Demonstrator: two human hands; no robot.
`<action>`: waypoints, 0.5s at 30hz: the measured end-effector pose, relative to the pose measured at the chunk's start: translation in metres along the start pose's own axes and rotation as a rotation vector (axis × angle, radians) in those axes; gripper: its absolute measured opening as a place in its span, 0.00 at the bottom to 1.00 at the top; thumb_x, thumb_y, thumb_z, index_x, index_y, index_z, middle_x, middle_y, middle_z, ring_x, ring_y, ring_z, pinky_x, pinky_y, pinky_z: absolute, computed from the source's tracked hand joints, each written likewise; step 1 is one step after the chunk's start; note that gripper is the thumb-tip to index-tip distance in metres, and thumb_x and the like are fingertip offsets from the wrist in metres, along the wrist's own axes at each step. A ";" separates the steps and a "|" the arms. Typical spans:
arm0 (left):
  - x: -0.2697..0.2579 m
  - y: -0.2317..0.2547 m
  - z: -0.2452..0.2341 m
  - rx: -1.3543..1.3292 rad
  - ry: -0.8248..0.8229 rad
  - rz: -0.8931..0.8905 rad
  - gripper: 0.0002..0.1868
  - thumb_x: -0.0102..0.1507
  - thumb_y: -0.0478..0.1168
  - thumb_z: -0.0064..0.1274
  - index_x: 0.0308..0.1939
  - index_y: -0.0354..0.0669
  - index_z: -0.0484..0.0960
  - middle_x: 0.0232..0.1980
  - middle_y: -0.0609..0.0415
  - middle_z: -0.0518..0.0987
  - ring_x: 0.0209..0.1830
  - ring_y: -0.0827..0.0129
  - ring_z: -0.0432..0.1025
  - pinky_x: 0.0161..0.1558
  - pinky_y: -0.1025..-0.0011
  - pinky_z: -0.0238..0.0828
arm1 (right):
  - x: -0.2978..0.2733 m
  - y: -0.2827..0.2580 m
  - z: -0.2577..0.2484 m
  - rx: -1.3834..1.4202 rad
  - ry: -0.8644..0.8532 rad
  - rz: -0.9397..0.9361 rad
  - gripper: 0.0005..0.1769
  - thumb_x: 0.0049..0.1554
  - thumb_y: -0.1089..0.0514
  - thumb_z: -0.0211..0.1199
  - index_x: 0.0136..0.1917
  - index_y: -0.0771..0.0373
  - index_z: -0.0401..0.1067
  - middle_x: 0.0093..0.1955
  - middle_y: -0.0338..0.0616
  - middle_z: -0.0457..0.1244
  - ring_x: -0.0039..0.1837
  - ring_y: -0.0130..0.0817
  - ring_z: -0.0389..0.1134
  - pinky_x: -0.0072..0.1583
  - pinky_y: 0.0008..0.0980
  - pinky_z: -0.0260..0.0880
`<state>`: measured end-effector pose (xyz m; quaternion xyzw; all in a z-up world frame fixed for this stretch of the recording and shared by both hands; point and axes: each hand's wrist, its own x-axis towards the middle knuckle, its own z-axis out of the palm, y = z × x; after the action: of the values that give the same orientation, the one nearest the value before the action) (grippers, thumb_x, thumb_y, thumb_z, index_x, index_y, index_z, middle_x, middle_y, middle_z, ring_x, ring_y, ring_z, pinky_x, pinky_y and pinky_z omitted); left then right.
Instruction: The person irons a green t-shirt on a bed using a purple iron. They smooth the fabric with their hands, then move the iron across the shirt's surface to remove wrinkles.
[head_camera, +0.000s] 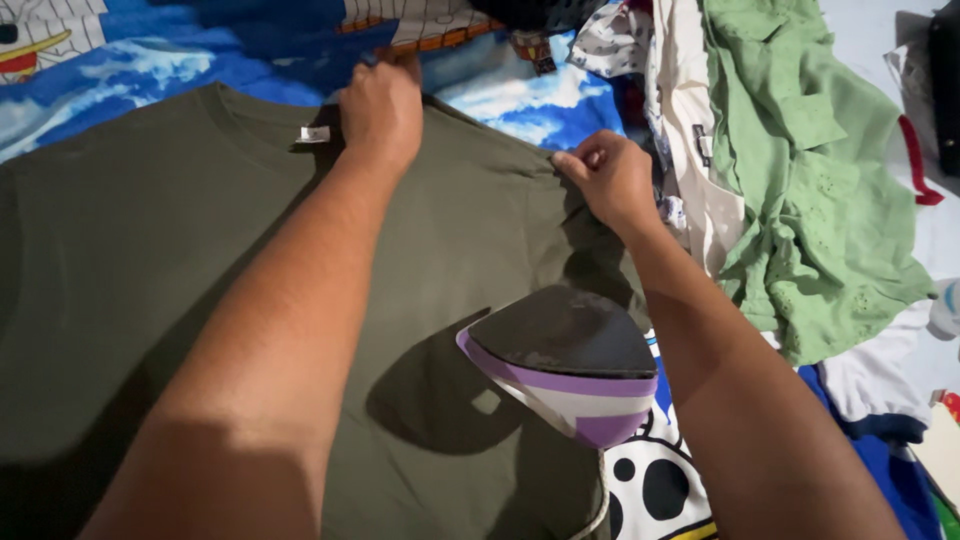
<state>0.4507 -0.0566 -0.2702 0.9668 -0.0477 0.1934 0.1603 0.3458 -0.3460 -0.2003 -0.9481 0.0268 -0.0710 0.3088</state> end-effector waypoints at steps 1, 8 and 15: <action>-0.002 0.001 -0.002 0.023 0.013 0.040 0.09 0.62 0.32 0.47 0.39 0.34 0.84 0.40 0.39 0.83 0.45 0.44 0.78 0.41 0.49 0.77 | -0.001 0.002 0.000 -0.073 0.031 -0.001 0.21 0.58 0.46 0.71 0.47 0.69 0.77 0.38 0.53 0.69 0.40 0.35 0.69 0.46 0.34 0.69; -0.001 0.004 -0.009 -0.077 0.031 -0.008 0.12 0.66 0.32 0.46 0.49 0.35 0.83 0.43 0.38 0.83 0.46 0.45 0.78 0.42 0.48 0.77 | -0.017 0.041 -0.079 -0.600 -0.344 -0.147 0.18 0.61 0.41 0.59 0.51 0.53 0.82 0.43 0.49 0.72 0.48 0.51 0.71 0.54 0.50 0.64; -0.013 -0.007 -0.021 -0.124 -0.082 0.093 0.13 0.64 0.31 0.47 0.42 0.43 0.88 0.47 0.39 0.83 0.49 0.44 0.77 0.49 0.51 0.75 | -0.045 0.040 -0.112 -0.580 -0.367 0.060 0.17 0.58 0.41 0.66 0.51 0.54 0.79 0.41 0.45 0.72 0.44 0.43 0.74 0.50 0.39 0.73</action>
<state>0.4327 -0.0431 -0.2590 0.9588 -0.1110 0.1576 0.2084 0.2836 -0.4396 -0.1399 -0.9922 0.0178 0.1203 0.0278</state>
